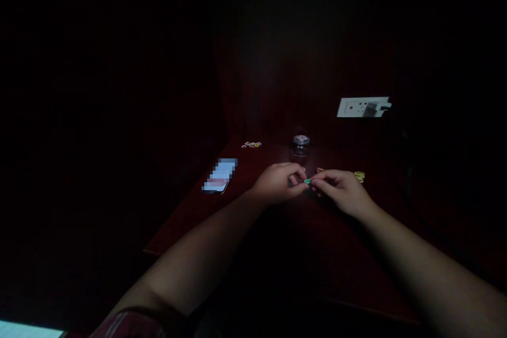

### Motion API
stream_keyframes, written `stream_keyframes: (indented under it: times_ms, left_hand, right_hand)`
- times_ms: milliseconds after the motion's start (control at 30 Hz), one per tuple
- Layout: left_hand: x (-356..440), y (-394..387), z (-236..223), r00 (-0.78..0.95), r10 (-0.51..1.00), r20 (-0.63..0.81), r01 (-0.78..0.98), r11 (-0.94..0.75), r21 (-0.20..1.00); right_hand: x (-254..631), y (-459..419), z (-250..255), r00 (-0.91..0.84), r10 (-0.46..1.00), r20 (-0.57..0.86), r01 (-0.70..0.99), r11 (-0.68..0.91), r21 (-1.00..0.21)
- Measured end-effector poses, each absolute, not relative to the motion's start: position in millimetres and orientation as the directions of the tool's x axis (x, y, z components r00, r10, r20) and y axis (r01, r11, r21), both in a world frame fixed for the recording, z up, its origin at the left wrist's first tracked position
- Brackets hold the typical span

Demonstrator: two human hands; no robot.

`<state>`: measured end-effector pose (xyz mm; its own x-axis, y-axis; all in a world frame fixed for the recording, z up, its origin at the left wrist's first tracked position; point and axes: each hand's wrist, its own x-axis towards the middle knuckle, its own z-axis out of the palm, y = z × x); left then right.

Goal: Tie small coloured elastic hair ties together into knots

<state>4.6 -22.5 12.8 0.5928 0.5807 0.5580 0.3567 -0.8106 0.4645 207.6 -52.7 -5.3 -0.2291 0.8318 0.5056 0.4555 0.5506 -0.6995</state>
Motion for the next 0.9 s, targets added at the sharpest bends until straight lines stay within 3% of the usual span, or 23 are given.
stream_keyframes:
  times_ms: [133,367,900]
  left_hand:
    - [5.0,-25.0,14.0,0.576,0.611,0.543,0.355,-0.786,0.507]
    - [5.4,-23.6,13.6,0.593,0.593,0.545,0.359,-0.8,0.48]
    - [5.6,-23.5,12.8,0.575,0.606,0.549,0.37,-0.792,0.486]
  right_hand:
    - [207.1,-54.1,-3.3,-0.234,0.832,0.503,0.469,0.55,-0.691]
    - [206.4,-55.5,-1.9,-0.237,0.83,0.505,0.488,0.551,-0.677]
    - [204.6,-56.9,-2.4,-0.173,0.871,0.461,0.379,0.491,-0.785]
